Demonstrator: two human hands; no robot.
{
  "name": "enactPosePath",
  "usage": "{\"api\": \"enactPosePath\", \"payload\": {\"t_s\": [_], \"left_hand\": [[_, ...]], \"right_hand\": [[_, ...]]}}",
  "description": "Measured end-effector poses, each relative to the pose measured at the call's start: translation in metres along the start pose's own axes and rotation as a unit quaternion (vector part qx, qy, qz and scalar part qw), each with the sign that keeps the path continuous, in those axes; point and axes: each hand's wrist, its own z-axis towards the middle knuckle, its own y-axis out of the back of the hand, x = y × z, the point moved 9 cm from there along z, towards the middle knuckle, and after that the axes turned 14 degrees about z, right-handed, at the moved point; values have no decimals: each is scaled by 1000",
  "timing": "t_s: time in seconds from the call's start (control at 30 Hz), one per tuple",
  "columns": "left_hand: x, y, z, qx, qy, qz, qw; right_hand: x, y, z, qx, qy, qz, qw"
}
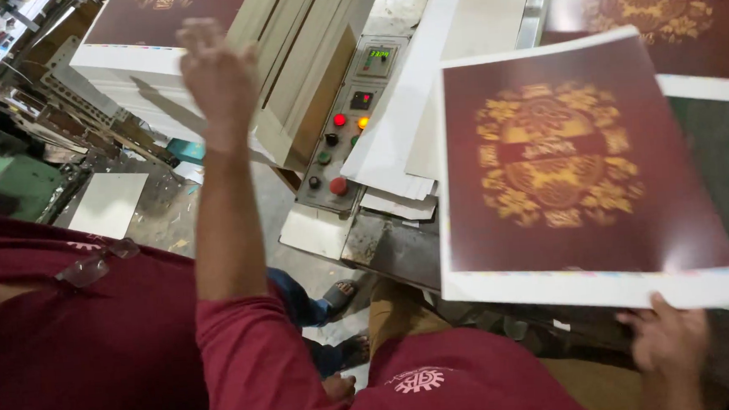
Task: The person moves printed sheets from a stack on the left to a stack on the machine or the right.
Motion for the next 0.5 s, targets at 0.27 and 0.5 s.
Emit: {"api": "enactPosePath", "payload": {"t_s": [0.27, 0.5], "left_hand": [[85, -67, -10, 369, -1, 11, 929], [120, -106, 3, 231, -134, -16, 963]], "right_hand": [[-5, 294, 14, -64, -44, -10, 997], [59, 179, -25, -139, 16, -90, 986]]}}
